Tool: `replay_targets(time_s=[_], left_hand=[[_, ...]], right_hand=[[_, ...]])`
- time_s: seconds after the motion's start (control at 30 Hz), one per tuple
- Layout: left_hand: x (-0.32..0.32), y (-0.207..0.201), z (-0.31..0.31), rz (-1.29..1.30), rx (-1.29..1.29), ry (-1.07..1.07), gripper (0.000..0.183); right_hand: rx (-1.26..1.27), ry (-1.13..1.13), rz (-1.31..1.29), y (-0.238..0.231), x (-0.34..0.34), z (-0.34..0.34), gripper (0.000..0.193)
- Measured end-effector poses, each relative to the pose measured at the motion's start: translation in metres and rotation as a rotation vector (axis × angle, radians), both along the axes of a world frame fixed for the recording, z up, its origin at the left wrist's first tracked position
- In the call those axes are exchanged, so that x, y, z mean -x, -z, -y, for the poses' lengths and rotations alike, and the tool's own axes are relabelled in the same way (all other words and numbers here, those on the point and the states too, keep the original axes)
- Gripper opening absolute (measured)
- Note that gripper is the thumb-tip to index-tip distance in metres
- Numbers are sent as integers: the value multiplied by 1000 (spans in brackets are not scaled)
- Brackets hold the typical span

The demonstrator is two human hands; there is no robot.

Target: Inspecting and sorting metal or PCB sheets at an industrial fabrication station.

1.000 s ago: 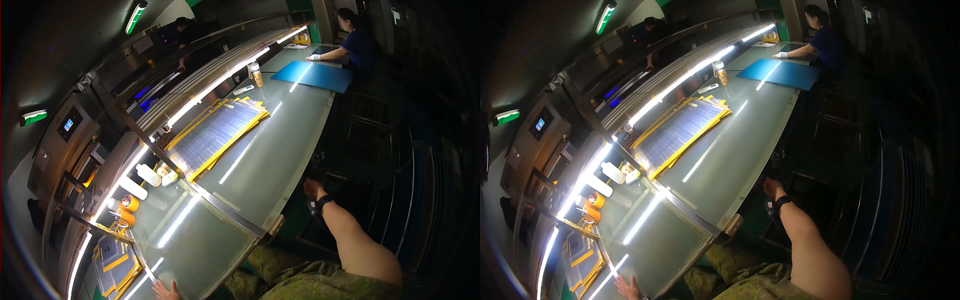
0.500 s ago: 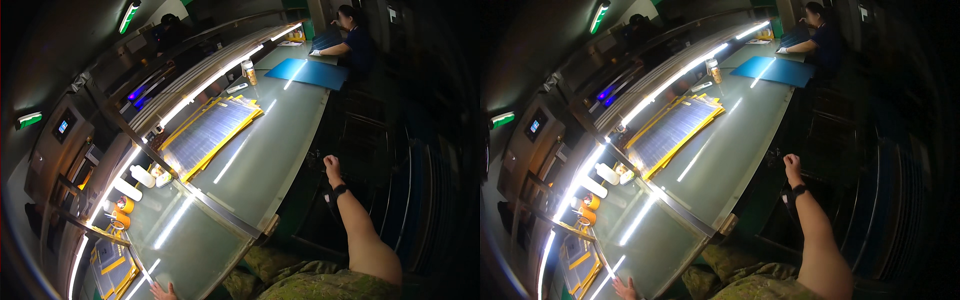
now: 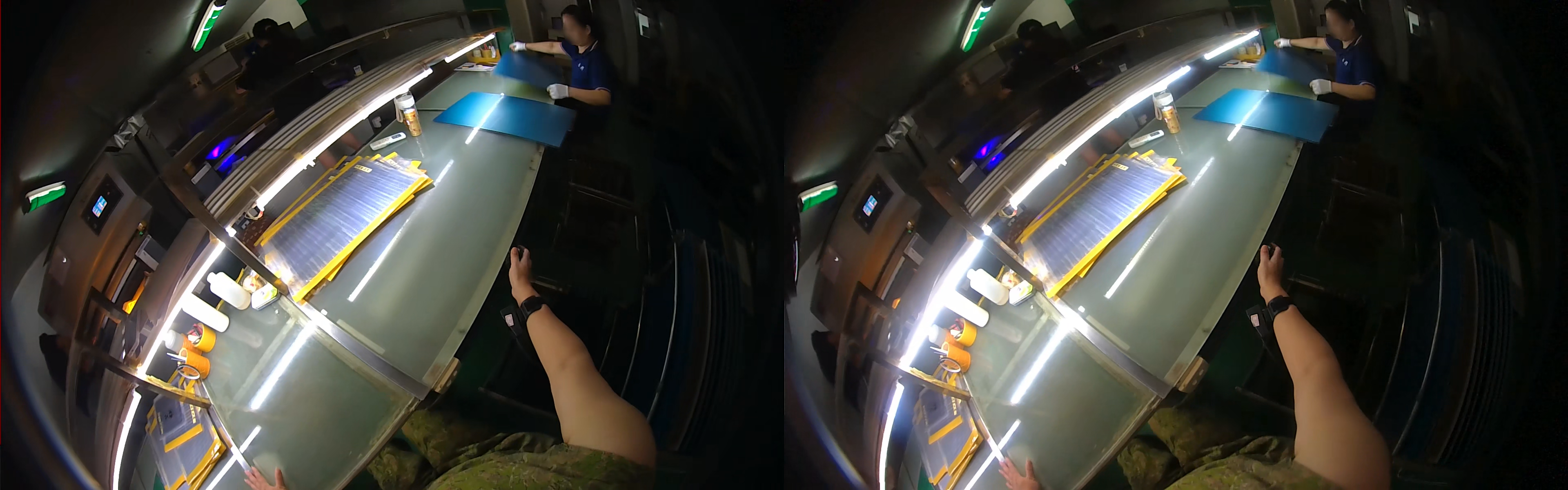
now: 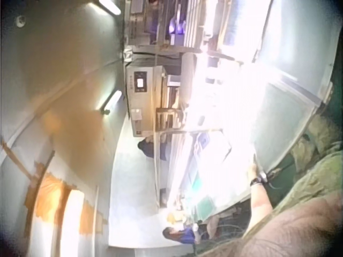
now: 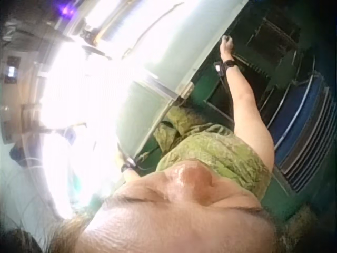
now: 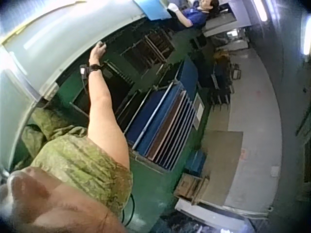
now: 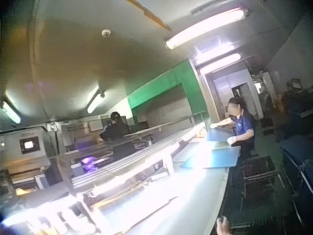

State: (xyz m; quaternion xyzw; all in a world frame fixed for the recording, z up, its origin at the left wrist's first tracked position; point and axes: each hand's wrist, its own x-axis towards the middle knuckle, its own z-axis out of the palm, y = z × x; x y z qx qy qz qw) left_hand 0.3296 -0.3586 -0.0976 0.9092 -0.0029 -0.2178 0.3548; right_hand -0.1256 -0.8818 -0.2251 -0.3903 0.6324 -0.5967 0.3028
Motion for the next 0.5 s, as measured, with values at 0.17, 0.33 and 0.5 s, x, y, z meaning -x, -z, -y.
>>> replay_targets(time_s=[0.17, 0.33, 0.5], left_hand=[[-28, 24, -16, -66, 20, 101, 68], [-42, 35, -17, 420, -397, 262, 79], [-46, 29, -21, 558, -621, 307, 82]], right_hand=[[-124, 162, -245, 12, -1, 18, 28], [-87, 127, -180, 18, 9, 26, 30], [-115, -263, 177, -11, 15, 0, 48]])
